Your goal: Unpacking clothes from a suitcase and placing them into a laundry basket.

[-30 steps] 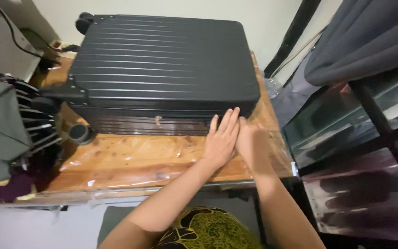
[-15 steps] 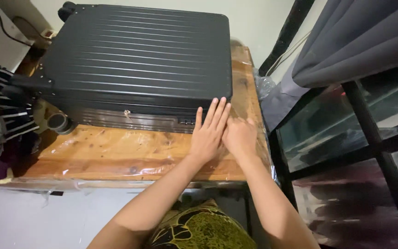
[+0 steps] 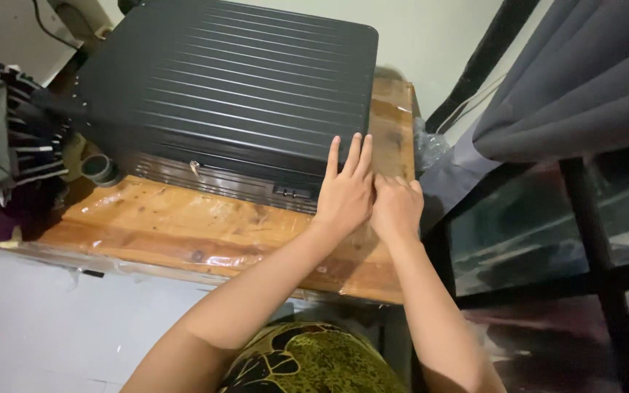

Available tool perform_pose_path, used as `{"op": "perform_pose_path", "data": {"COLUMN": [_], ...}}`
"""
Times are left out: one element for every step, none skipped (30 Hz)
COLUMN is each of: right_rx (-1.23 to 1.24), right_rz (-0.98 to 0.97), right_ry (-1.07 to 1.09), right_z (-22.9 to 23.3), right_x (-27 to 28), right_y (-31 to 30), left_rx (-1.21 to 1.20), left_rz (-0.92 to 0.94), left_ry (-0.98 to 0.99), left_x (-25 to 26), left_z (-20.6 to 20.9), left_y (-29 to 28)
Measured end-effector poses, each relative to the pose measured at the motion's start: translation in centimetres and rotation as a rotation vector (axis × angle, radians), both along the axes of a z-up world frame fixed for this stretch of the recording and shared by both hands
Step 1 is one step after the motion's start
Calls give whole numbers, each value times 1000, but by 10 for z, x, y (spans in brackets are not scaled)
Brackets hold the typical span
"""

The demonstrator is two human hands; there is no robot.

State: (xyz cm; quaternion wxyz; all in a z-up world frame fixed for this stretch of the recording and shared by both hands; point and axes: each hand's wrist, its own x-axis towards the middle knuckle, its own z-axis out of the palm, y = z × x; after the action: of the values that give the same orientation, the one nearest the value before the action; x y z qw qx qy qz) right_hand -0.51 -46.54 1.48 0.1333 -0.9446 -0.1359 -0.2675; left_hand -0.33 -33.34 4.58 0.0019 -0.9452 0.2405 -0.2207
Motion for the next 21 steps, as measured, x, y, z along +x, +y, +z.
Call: {"op": "perform_pose_path", "data": {"right_rx": [-3, -39, -75, -82, -86, -87, -92, -87, -82, -81, -83, -87, -87, -72, -57, -58, -66, -71, -70, -84, -97], "right_rz": [14, 28, 42, 59, 84, 118, 142, 161, 180, 208, 231, 248, 270, 273, 276, 288, 300, 310, 319, 321, 324], "right_ry": [1, 18, 35, 36, 1, -36, -35, -54, -73, -66, -37, -13, -9, -20, -32, -30, -56, -86, -87, -101, -115], "right_z": [1, 3, 4, -2, -8, -15, -19, -24, -29, -20, -12, -2, -4, -5, -6, -11, -16, -21, -25, -29, -34], "right_x": [5, 10, 15, 23, 31, 40, 49, 57, 67, 69, 72, 74, 80, 85, 91, 100, 109, 118, 127, 136, 144], "right_y": [-4, -8, -12, -18, -24, -27, -34, -38, -41, -39, -38, -38, -38, -41, -44, -46, -48, -50, -51, -51, -52], "left_rx": [-3, 34, 72, 66, 85, 107, 103, 163, 223, 222, 201, 181, 181, 174, 166, 165, 174, 183, 183, 201, 219], "left_rz": [14, 47, 80, 97, 119, 148, 172, 211, 249, 276, 316, 351, 372, 387, 401, 413, 425, 435, 444, 473, 502], "left_ry": [1, -29, -58, -56, -56, -55, -52, -5, 45, 57, 6, -49, -42, -53, -63, -60, 14, 85, 85, 115, 146], "left_x": [2, 4, 7, 12, 17, 22, 24, 27, 30, 34, 39, 44, 47, 51, 55, 59, 63, 66, 72, 78, 84], "left_z": [0, 0, 0, -2, -4, -7, -4, -1, 3, -3, -8, -12, -12, -12, -12, -6, 0, 6, 8, 9, 11], "left_y": [-5, -9, -14, -19, -23, -26, -33, -36, -40, -44, -48, -52, -53, -56, -58, -60, -62, -63, -65, -68, -70]}}
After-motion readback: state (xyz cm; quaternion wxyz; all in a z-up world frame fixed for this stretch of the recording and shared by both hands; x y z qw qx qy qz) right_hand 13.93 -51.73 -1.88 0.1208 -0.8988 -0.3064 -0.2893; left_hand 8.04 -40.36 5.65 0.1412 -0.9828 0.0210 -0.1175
